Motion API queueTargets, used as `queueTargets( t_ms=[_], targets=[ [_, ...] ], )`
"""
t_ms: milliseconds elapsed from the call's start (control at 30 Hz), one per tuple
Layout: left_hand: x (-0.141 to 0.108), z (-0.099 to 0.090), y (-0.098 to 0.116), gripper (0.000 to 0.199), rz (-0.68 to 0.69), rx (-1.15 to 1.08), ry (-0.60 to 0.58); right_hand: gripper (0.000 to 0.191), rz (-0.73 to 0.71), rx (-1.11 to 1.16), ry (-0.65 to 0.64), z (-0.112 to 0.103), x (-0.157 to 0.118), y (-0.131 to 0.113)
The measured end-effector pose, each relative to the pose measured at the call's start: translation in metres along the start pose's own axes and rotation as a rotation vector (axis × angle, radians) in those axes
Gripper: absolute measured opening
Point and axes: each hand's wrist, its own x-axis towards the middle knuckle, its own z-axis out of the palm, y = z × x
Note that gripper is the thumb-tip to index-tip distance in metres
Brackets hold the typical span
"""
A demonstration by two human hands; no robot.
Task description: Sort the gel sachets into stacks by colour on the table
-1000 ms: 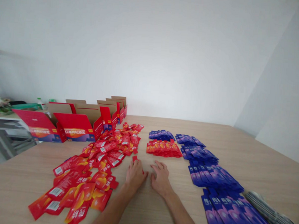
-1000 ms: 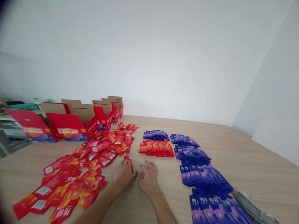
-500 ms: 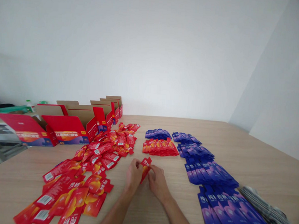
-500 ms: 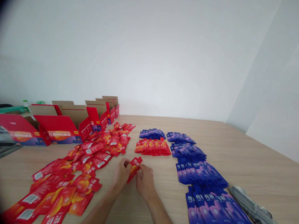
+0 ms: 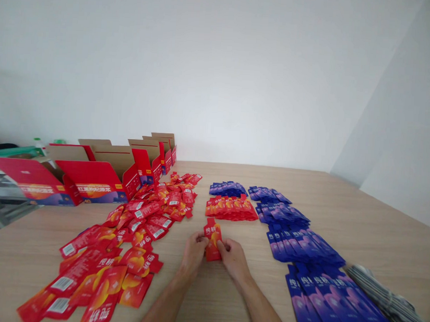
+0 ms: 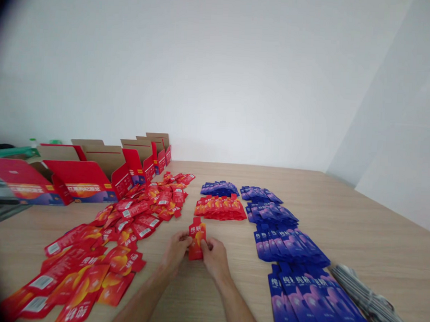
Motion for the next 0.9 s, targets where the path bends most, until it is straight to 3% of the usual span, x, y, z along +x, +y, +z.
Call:
queueTargets(
  t_ms=[133, 200, 300, 467, 600, 700, 900],
  targets=[
    [0.005, -0.008, -0.001, 0.035, -0.012, 0.298, 0.064, 0.041, 0.010, -0.015, -0.087, -0.001, -0.003, -0.002],
    [0.008, -0.013, -0.002, 0.032, 0.008, 0.526, 0.081, 0.041, 0.043, -0.004, -0.150, 0.000, -0.006, -0.004],
    [0.011, -0.020, -0.002, 0.024, 0.038, 0.687, 0.103, 0.038, 0.105, -0.029, -0.210, 0.003, -0.010, -0.006],
    [0.001, -0.022, 0.002, 0.021, 0.043, 0.909, 0.100, 0.017, 0.082, -0.185, -0.149, 0.008, -0.013, -0.006],
    [-0.011, -0.017, 0.011, 0.028, 0.047, 1.180, 0.060, 0.035, 0.031, -0.440, -0.108, 0.007, -0.019, -0.012],
    [-0.018, -0.014, 0.016, 0.030, 0.053, 1.252, 0.043, 0.037, 0.034, -0.635, -0.095, 0.003, -0.027, -0.023],
    [-0.022, -0.011, 0.019, 0.028, 0.117, 1.255, -0.045, 0.027, -0.264, -0.694, -0.057, 0.003, -0.041, -0.038]
  ],
)
